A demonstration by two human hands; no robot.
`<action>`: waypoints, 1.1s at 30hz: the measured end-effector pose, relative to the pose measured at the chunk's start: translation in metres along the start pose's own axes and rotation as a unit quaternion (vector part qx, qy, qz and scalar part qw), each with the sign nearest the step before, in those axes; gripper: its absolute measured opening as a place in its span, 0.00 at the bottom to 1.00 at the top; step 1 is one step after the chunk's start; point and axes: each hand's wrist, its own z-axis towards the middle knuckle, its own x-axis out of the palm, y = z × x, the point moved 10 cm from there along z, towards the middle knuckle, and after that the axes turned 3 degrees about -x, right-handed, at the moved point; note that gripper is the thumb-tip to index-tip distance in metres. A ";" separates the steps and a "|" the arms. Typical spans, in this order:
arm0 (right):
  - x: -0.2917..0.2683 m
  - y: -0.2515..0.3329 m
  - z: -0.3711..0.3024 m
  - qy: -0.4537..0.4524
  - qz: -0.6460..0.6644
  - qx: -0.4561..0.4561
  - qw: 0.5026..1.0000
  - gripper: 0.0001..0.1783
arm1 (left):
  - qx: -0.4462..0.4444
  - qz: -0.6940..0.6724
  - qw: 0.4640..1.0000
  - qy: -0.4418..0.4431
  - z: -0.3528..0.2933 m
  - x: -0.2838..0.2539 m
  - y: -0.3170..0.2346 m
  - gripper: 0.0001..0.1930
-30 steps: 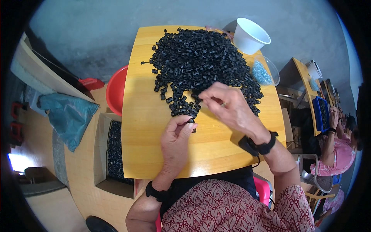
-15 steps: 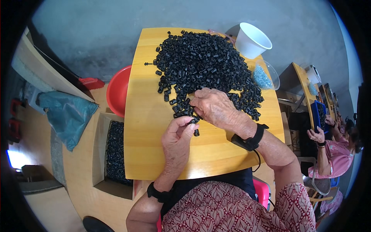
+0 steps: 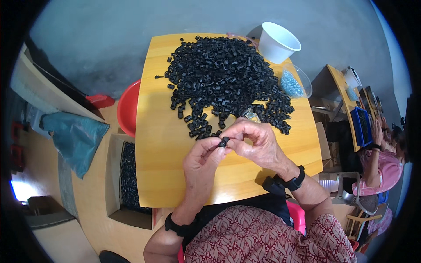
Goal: The recorder is assembling small black plastic parts by manually inserting tiny metal pins into them.
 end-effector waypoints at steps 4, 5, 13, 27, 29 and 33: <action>-0.003 0.009 -0.009 0.001 -0.044 -0.042 0.998 0.09 | -0.013 0.000 1.000 -0.005 -0.004 0.003 0.008 0.11; -0.004 0.014 -0.011 0.005 -0.066 -0.055 0.996 0.10 | -0.014 0.002 1.000 -0.004 -0.005 0.003 0.010 0.11; 0.000 0.073 -0.031 -0.006 -0.272 -0.235 0.933 0.13 | 0.014 0.073 0.997 0.014 -0.013 0.016 -0.007 0.11; -0.041 0.044 -0.045 -0.045 -0.072 -0.112 0.990 0.08 | -0.009 0.064 0.996 0.058 -0.011 0.051 0.001 0.12; -0.047 0.041 -0.047 -0.071 -0.081 -0.078 0.991 0.08 | -0.001 0.074 0.995 0.061 -0.010 0.055 0.001 0.12; -0.058 0.032 -0.052 -0.087 -0.059 -0.065 0.992 0.07 | 0.005 0.066 0.996 0.059 -0.007 0.062 0.004 0.11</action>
